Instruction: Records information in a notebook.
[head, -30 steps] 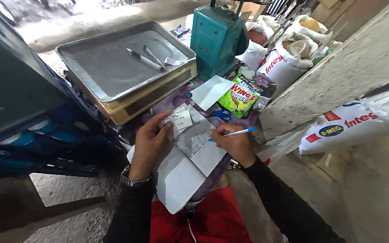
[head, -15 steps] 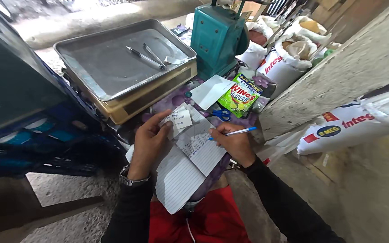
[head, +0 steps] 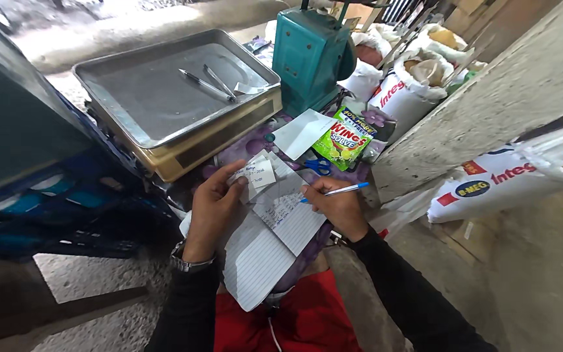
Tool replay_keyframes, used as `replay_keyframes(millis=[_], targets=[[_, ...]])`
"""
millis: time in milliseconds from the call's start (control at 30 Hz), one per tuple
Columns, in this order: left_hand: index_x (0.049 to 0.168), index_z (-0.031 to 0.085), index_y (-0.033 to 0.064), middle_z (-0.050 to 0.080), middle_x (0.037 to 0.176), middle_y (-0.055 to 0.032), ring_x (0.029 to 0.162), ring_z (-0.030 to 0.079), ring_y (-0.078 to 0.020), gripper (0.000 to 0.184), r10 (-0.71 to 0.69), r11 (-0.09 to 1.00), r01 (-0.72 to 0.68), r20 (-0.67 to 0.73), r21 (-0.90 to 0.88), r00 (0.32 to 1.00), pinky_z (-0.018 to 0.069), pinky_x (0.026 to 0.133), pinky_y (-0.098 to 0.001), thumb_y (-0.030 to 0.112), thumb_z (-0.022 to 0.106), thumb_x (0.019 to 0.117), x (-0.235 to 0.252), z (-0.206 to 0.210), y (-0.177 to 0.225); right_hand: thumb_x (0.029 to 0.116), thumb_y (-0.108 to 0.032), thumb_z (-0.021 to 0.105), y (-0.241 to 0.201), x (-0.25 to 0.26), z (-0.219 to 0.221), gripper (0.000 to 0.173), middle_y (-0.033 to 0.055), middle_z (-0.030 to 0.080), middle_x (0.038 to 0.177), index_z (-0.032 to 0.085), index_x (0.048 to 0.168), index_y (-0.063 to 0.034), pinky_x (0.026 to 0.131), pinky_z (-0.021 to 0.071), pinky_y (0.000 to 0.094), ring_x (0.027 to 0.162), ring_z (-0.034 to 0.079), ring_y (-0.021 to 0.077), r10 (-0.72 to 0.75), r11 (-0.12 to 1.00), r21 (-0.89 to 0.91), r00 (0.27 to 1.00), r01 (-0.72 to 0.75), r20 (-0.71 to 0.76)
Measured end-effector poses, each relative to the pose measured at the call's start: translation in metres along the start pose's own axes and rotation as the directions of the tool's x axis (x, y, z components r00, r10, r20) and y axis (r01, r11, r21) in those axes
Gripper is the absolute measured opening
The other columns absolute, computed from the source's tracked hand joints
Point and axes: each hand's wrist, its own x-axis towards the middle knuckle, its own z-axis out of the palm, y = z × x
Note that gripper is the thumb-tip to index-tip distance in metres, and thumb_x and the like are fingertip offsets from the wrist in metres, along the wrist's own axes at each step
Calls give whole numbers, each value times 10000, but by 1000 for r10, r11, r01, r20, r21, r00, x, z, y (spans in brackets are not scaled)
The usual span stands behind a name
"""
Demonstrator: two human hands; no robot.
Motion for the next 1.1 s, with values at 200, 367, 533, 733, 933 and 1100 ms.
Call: replay_keyframes(millis=[200, 367, 533, 733, 933, 1100], targets=[[1348, 670, 294, 723, 885, -15, 632, 630, -136, 345, -2, 1000, 3, 9, -9, 1000, 551, 569, -310, 224, 665, 1011, 0, 0, 1, 955, -238, 753, 1, 3, -3, 216, 77, 702, 695, 706, 860, -50, 511, 574, 311, 560, 662, 175, -9, 999, 36, 1000, 9, -4], [1351, 669, 274, 718, 882, -14, 622, 617, -125, 351, -2, 1000, 2, 1, -22, 1000, 541, 563, -292, 196, 665, 1009, 0, 1, 3, 996, -214, 690, 5, 8, -8, 174, 107, 710, 865, 691, 1066, -55, 523, 573, 304, 607, 648, 185, -38, 977, 213, 999, 33, 19], [1435, 593, 280, 724, 1094, -11, 737, 671, -139, 444, -29, 999, 28, -39, -45, 999, 590, 640, -319, 219, 676, 1003, -1, 2, 6, 1043, -298, 613, -10, 19, -11, 310, 83, 732, 1077, 679, 1269, -96, 563, 578, 293, 728, 679, 171, -42, 986, 164, 999, 43, -12], [1399, 627, 247, 726, 1026, -28, 719, 664, -137, 380, -36, 998, 34, -34, -46, 999, 582, 626, -309, 207, 645, 1021, -1, 0, 6, 1093, -353, 487, 7, 26, -7, 338, 79, 726, 910, 667, 1204, -90, 523, 541, 241, 650, 652, 137, -114, 959, 251, 990, 132, -82], [1337, 653, 161, 723, 941, -34, 686, 667, -116, 317, -28, 992, 23, -45, -125, 999, 592, 620, -267, 178, 642, 1021, -2, 0, 8, 1100, -408, 444, 16, 24, -7, 404, 50, 712, 823, 693, 1126, -92, 510, 529, 219, 617, 644, 104, -87, 954, 273, 984, 127, -154], [1260, 658, 129, 711, 912, -35, 666, 665, -127, 263, -45, 989, 31, -95, -141, 994, 607, 607, -292, 197, 668, 1007, -5, 1, 8, 1081, -522, 407, 16, 20, -12, 479, 4, 645, 727, 702, 1118, -146, 470, 477, 182, 525, 554, 56, 31, 902, 429, 987, 40, -159]])
